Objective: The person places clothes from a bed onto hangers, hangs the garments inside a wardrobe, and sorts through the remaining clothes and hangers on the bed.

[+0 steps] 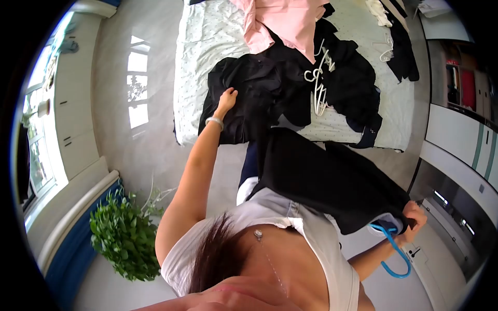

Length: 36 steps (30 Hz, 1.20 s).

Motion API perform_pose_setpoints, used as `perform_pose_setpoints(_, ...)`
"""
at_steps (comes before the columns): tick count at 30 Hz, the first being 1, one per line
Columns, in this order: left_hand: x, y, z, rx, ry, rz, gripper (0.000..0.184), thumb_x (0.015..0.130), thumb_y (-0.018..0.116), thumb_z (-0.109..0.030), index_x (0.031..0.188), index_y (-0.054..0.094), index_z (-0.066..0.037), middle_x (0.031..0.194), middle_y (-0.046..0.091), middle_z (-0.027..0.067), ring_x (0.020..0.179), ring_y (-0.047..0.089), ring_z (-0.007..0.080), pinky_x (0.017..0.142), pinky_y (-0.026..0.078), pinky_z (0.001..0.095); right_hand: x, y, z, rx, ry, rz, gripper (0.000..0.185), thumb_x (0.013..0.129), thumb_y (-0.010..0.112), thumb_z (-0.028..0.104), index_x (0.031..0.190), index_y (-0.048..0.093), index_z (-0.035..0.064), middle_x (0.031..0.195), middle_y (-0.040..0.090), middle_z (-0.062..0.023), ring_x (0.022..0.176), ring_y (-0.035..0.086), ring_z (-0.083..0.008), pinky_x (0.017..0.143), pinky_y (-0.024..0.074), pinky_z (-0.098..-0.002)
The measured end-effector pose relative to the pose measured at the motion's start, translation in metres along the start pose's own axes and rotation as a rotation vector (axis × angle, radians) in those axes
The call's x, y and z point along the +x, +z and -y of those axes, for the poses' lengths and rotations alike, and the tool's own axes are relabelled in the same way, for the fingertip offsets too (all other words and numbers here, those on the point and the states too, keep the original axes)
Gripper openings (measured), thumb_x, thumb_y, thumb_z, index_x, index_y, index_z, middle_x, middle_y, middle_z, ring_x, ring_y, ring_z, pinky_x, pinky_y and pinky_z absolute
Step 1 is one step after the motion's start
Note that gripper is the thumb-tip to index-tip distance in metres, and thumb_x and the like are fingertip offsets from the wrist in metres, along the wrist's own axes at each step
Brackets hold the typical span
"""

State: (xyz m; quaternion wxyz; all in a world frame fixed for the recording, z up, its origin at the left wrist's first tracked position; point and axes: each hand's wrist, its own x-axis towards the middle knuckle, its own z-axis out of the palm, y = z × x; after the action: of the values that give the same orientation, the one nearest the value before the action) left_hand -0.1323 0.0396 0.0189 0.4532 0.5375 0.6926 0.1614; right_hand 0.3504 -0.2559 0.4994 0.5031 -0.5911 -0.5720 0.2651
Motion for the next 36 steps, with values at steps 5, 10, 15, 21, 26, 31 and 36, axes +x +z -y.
perform_pose_setpoints(5,0.107,0.037,0.053,0.722,0.140,0.022,0.068,0.088,0.060,-0.023,0.137,0.032,0.016,0.143,0.034,0.0352,0.135,0.032,0.0460,0.112,0.030,0.0443,-0.003,0.021,0.001,-0.021,0.117,0.135,0.032,0.068,0.073,0.028,0.062,0.054,0.0020,0.055,0.046,-0.0045,0.048,0.039,-0.0152,0.050,0.0242,-0.0302)
perform_pose_setpoints(10,0.136,0.046,0.064,0.262,-0.146,0.033,0.062,0.090,0.058,-0.027,0.136,0.034,0.007,0.128,0.051,0.0322,0.118,0.052,0.0445,0.099,0.044,0.0468,0.003,0.053,-0.005,0.046,0.208,0.140,0.025,0.064,0.074,0.019,0.060,0.056,0.0024,0.056,0.050,-0.0049,0.048,0.042,-0.0160,0.049,0.0255,-0.0296)
perform_pose_setpoints(15,0.060,0.023,0.002,0.509,0.009,0.180,0.047,0.086,0.064,-0.048,0.107,0.066,-0.007,0.106,0.067,0.0229,0.098,0.065,0.0410,0.085,0.052,0.0493,0.004,0.061,-0.012,0.041,0.266,0.109,0.023,0.060,0.072,0.016,0.059,0.056,0.0002,0.053,0.049,-0.0058,0.047,0.041,-0.0165,0.049,0.0263,-0.0296)
perform_pose_setpoints(21,-0.001,-0.069,0.010,0.332,0.469,-0.112,0.032,0.083,0.070,-0.028,0.102,0.070,-0.002,0.092,0.067,0.0180,0.089,0.065,0.0321,0.083,0.051,0.0397,0.001,0.065,-0.018,0.058,0.247,0.096,0.026,0.059,0.071,0.021,0.062,0.058,-0.0012,0.054,0.050,-0.0067,0.048,0.044,-0.0166,0.049,0.0277,-0.0293)
perform_pose_setpoints(26,-0.051,-0.159,-0.036,-0.425,-0.095,0.286,0.027,0.085,0.068,-0.026,0.095,0.061,-0.002,0.079,0.054,-0.0029,0.074,0.048,0.0075,0.063,0.037,0.0230,0.008,0.066,-0.024,0.098,0.228,0.185,0.032,0.056,0.072,0.025,0.064,0.060,-0.0042,0.054,0.052,-0.0073,0.047,0.045,-0.0172,0.050,0.0279,-0.0303)
perform_pose_setpoints(31,-0.075,-0.189,-0.027,-0.367,-0.595,0.495,0.043,0.087,0.064,-0.038,0.102,0.067,0.002,0.092,0.064,0.0032,0.082,0.056,0.0121,0.073,0.043,0.0233,0.011,0.060,-0.032,0.121,0.219,0.278,0.031,0.049,0.068,0.020,0.066,0.061,-0.0049,0.056,0.053,-0.0080,0.050,0.044,-0.0174,0.051,0.0278,-0.0299)
perform_pose_setpoints(36,-0.144,-0.201,-0.091,-0.041,-0.298,0.281,0.061,0.080,0.070,-0.042,0.112,0.063,0.009,0.102,0.067,0.0140,0.096,0.062,0.0184,0.088,0.047,0.0293,0.011,0.056,-0.037,0.149,0.186,0.345,0.032,0.051,0.069,0.021,0.067,0.061,-0.0051,0.057,0.052,-0.0079,0.052,0.044,-0.0172,0.052,0.0278,-0.0305)
